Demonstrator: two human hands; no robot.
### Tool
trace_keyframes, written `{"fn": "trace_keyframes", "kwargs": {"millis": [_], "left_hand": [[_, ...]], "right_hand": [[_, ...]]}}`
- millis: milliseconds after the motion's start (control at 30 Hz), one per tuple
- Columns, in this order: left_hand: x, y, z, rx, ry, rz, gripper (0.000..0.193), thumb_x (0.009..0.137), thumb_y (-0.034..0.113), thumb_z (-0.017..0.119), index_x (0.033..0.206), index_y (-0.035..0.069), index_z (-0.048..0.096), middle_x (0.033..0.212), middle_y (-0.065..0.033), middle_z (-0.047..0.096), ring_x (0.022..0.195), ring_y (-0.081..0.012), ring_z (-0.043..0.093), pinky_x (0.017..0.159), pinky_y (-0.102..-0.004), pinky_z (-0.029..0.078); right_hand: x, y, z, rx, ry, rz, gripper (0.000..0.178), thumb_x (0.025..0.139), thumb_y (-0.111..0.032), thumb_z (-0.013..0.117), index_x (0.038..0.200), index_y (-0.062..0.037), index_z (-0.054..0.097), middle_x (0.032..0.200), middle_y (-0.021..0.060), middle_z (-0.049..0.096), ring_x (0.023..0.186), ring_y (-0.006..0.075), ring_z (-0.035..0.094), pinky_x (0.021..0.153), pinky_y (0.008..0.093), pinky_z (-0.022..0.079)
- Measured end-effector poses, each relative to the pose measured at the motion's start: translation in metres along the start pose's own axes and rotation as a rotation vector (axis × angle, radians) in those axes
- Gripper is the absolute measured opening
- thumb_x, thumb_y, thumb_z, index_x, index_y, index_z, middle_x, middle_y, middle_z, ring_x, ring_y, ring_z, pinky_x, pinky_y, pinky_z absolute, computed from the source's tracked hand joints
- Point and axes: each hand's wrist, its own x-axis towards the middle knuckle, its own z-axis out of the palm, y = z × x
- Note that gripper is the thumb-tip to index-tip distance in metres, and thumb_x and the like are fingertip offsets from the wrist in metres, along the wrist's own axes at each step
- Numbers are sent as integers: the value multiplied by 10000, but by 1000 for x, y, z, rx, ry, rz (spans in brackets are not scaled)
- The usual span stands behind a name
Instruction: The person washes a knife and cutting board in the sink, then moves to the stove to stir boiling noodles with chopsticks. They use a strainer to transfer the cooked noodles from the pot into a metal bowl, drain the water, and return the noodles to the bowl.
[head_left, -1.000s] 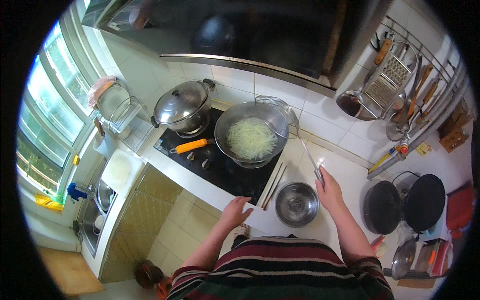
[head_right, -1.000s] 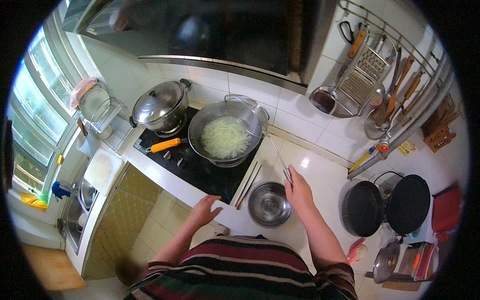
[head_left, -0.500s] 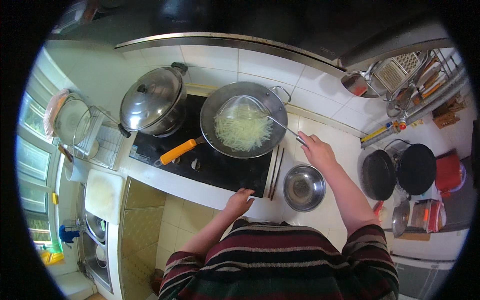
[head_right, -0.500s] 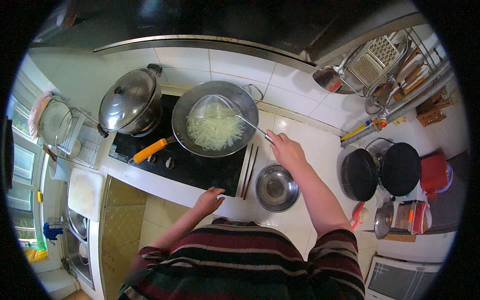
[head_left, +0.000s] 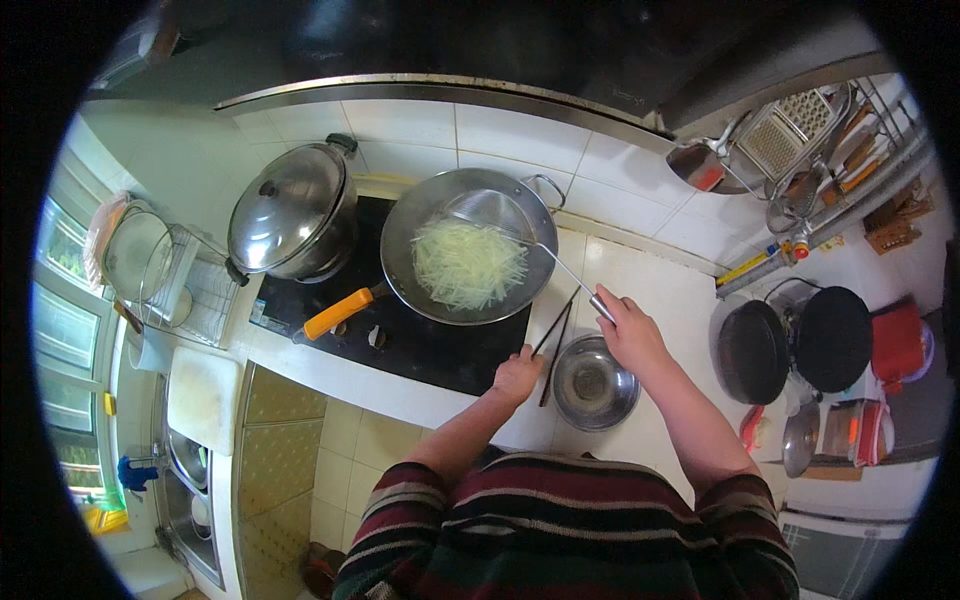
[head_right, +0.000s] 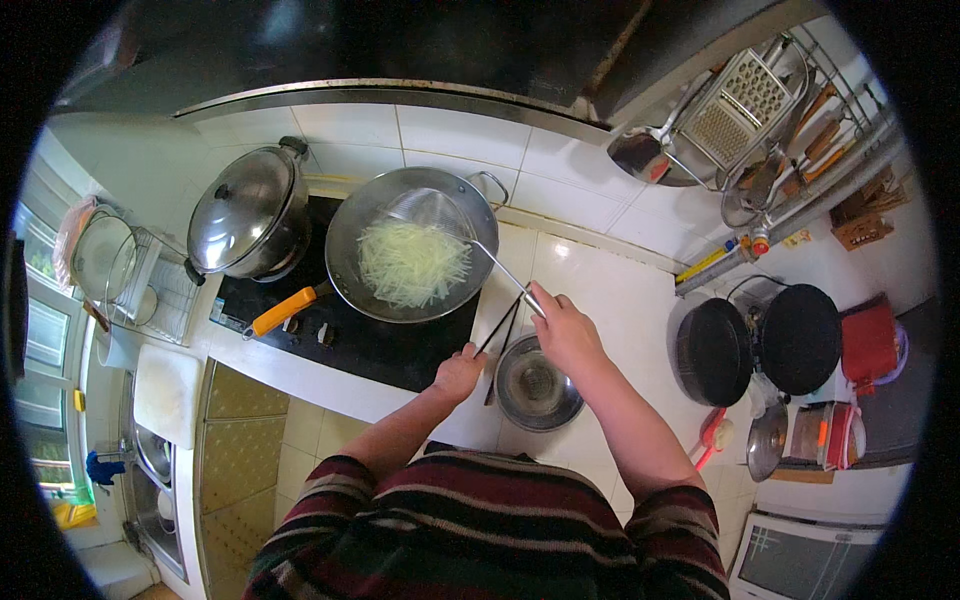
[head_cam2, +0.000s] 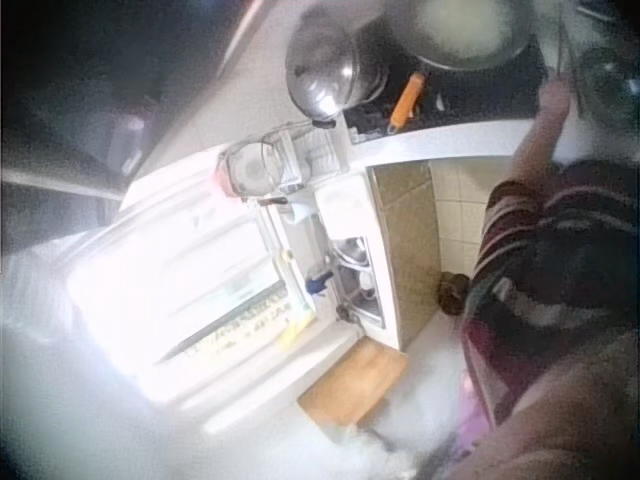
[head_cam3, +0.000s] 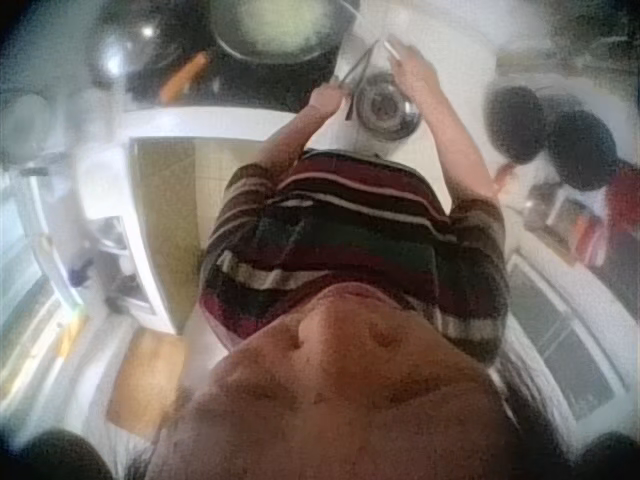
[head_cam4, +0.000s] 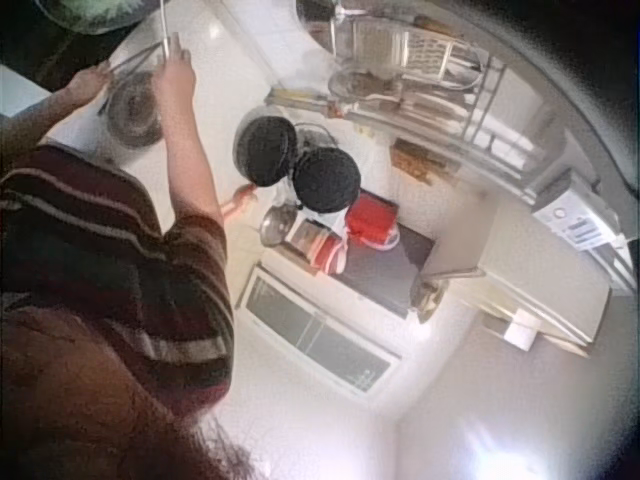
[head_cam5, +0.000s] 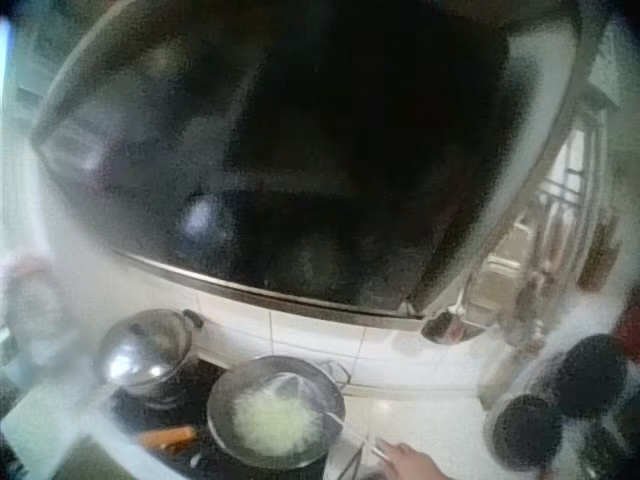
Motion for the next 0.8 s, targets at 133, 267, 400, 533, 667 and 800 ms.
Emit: {"fn": "trace_keyframes", "kwargs": {"millis": [133,267,400,533,667,800], "left_hand": [[-17,8,-66,-198,95,-6,230,728,194,625,938,112,577,914,-95,542,797,-293,584,652,-396,500],[-49,-38,-152,-32,514,3,300,692,234,691,949,92,628,972,-77,606,850,-259,570,718,-391,469],[-84,-126,-229,221,501,-453,480,703,293,704,1115,89,566,1169,-135,517,1113,-311,457,920,-431,376],[-113,-177,-262,335,209,-619,672,707,423,694,1270,152,447,1143,-110,539,1091,-294,486,937,-460,341],[-122,-223,-250,178,138,-502,532,750,373,668,1209,155,510,914,-74,611,841,-237,607,730,-364,475],[-114,-217,-264,264,211,-374,457,762,356,658,1164,168,548,810,-54,602,729,-213,613,602,-322,484]], "right_hand": [[19,4,0,-81,11,51,468,864,-187,493,1312,-146,362,950,175,532,738,351,581,648,431,488],[38,12,8,-160,10,55,480,877,-204,478,1331,-145,332,973,174,524,734,347,583,650,431,492],[38,11,8,-224,-31,116,506,871,-203,489,1343,-139,317,926,182,539,721,347,585,632,430,492],[27,5,18,-128,-105,154,506,878,-207,473,1348,-127,302,923,216,551,761,368,585,691,446,486],[14,-4,25,48,-138,162,504,860,-197,493,1325,-84,334,903,248,578,815,389,579,734,452,467],[6,-19,21,145,-237,224,515,855,-198,499,1323,-64,330,942,254,586,870,389,576,753,443,460]]}}
